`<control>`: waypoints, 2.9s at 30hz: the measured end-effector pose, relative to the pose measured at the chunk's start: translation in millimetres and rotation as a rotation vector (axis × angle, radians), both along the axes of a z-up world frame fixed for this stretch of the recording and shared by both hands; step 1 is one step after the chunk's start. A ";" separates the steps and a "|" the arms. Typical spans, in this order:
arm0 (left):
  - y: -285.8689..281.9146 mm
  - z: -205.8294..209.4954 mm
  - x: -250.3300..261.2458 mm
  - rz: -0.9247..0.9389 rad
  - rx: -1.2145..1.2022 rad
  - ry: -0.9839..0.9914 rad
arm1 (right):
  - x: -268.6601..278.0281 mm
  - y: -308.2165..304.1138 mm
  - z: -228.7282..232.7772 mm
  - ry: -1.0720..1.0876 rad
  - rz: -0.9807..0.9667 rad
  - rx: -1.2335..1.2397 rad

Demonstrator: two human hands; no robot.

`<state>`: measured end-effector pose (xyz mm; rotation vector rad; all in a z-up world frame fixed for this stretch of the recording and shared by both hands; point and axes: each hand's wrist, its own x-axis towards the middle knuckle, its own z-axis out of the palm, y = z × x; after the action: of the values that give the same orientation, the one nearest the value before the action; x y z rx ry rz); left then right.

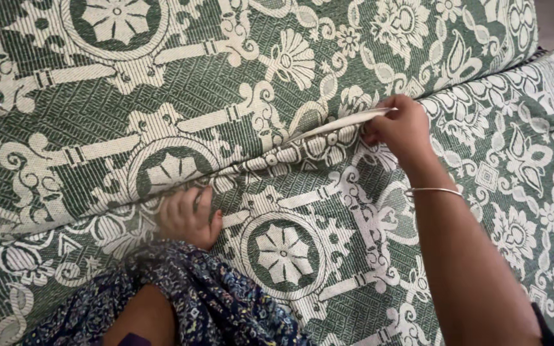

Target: The person folds a patterned bedspread on a wooden bed frame, tucking the edges under the mattress and smoothing the surface. They then fold the spread in half and place a pillow on the bed.

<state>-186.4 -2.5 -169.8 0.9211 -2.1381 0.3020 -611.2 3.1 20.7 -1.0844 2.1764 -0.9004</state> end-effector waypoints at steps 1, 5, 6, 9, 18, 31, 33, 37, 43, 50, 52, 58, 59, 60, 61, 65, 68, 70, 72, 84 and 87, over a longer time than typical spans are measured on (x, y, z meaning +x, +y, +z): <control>1.4 -2.2 0.5 0.007 0.001 0.002 | 1.5 -2.1 -6.5 0.011 -0.032 -0.034; -1.9 -16.2 -5.8 0.046 -0.086 0.074 | 4.4 -2.9 -39.9 0.051 -0.090 -0.202; -6.1 -20.2 -8.5 0.062 -0.134 0.111 | 2.2 -3.2 -45.1 0.120 -0.043 -0.199; -6.9 -26.3 -5.8 0.033 -0.152 0.112 | -4.1 -0.4 -47.6 0.318 0.080 -0.092; -11.0 -25.5 -4.0 0.007 -0.160 0.081 | -10.9 22.0 -49.4 0.814 0.595 0.089; -6.2 -13.8 -2.3 0.009 -0.152 0.053 | 14.0 -14.8 15.0 0.668 0.565 0.570; -6.0 -18.7 -1.3 -0.001 -0.145 0.063 | 0.9 -8.4 17.6 0.643 0.577 0.513; -12.4 -28.2 -6.2 0.017 -0.193 0.125 | -12.8 7.1 22.1 0.605 0.592 0.524; -9.6 -28.4 -7.1 0.023 -0.172 0.154 | 13.1 12.4 24.6 0.925 0.801 0.500; -6.6 -22.8 -7.3 0.014 -0.159 0.144 | 67.7 -3.0 32.5 1.136 0.881 0.638; -4.1 -16.8 -5.6 0.013 -0.124 0.122 | 74.4 -4.6 20.5 1.104 0.909 0.578; 9.7 7.9 7.3 -0.003 0.033 -0.007 | 73.7 -12.8 -30.9 0.862 0.855 0.342; 7.4 7.7 2.4 -0.001 0.015 0.030 | 77.2 -16.9 -31.3 0.811 0.781 0.445; 5.2 6.7 -0.2 0.000 -0.006 0.069 | 81.3 -20.8 -28.2 0.789 0.753 0.424; 6.7 5.5 2.6 0.002 0.021 0.033 | 85.8 -24.8 -22.4 0.766 0.725 0.403; -0.2 -17.4 -4.5 0.025 -0.046 0.100 | 108.9 -30.9 -6.6 0.856 0.729 0.475; -5.5 -30.1 -8.7 0.021 -0.116 0.167 | 117.7 -32.6 -17.7 0.790 0.616 0.522; -5.1 -27.0 -5.7 -0.001 -0.105 0.141 | 113.1 -31.7 -32.7 0.707 0.426 0.465; -2.4 -16.3 1.2 -0.023 -0.076 0.089 | 109.1 -26.5 -53.5 0.629 0.289 0.250; 6.0 12.5 5.2 -0.015 0.064 0.000 | 70.3 18.7 -70.4 1.035 0.755 -0.237; 16.8 19.4 10.4 0.013 0.131 -0.046 | 76.8 14.6 -54.9 1.072 0.782 -0.118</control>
<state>-176.1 14.3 -150.4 1.0114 -2.2159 0.1931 -534.5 17.7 -34.2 -2.6361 2.0199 -0.0292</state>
